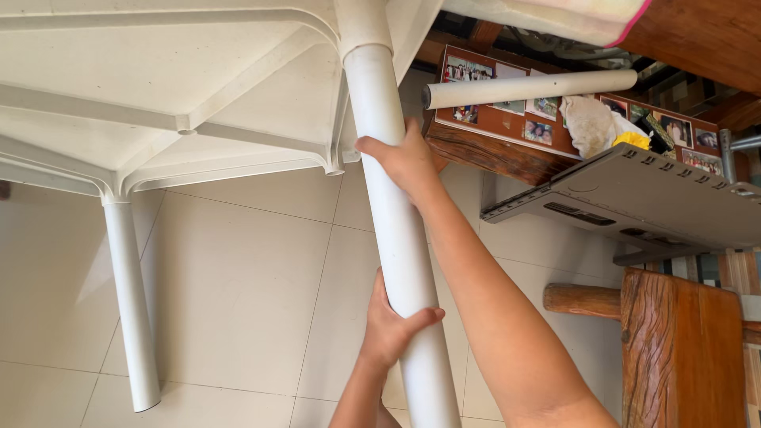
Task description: The person assembles a white plastic table by inserting cylindrical legs into the underside of the tabletop. They lift the table to access the leg sockets, insert each leg, and press down to secure them. The person uses a cloth to wipe the tabletop surface after assembly.
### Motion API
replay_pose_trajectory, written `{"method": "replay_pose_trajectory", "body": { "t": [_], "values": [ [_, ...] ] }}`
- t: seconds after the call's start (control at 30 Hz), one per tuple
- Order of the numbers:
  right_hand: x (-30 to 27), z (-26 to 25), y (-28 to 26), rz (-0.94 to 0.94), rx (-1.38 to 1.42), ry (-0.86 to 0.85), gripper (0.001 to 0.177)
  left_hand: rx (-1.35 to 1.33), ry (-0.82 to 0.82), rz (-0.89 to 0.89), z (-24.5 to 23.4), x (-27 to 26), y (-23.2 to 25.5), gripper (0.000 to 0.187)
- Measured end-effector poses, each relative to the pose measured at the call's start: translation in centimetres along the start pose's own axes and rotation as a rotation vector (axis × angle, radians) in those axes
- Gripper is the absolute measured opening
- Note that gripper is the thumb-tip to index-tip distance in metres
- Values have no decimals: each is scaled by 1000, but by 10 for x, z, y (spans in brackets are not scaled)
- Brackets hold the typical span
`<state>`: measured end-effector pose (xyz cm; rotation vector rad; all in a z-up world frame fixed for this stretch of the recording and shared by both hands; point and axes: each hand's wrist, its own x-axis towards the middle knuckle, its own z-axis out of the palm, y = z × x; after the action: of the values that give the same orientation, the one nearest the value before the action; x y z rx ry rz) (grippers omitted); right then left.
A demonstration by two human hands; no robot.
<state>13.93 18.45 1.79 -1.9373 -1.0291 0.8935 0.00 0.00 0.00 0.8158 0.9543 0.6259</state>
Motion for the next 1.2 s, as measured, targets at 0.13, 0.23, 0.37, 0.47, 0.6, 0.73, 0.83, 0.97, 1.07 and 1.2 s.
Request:
{"method": "replay_pose_trajectory", "body": {
  "t": [0.13, 0.23, 0.37, 0.47, 0.6, 0.73, 0.83, 0.97, 1.07, 1.2],
  "values": [
    [-23, 15, -38, 68, -668, 179, 95, -571, -301, -33, -1, 22, -50, 90],
    [-25, 14, -48, 30, -744, 184, 96, -662, -406, 11, -3, 39, -70, 89],
    [-24, -5, -22, -83, -462, 13, 96, -679, -432, 36, -7, 28, -70, 91],
    [-21, -18, -2, 14, 165, -274, 86, -419, -97, -109, -10, 10, -46, 99],
    [-34, -16, 24, 221, 594, -480, 73, 54, 411, 25, 15, -34, -26, 100],
    [-24, -14, 21, 223, 621, -475, 74, 576, 500, 326, 49, -57, -17, 124],
    [-17, -17, 13, 179, 562, -441, 77, 571, 434, 38, 52, -42, -12, 126],
    [-16, -15, 6, 126, 445, -320, 80, 510, 384, 136, 40, -33, -13, 112],
    [-14, -8, 0, 80, 329, -210, 82, 376, 310, 202, 31, -32, -8, 112],
    [-10, -3, -5, 78, 197, -75, 82, 223, 228, 197, 25, -32, 2, 107]
  ]
}}
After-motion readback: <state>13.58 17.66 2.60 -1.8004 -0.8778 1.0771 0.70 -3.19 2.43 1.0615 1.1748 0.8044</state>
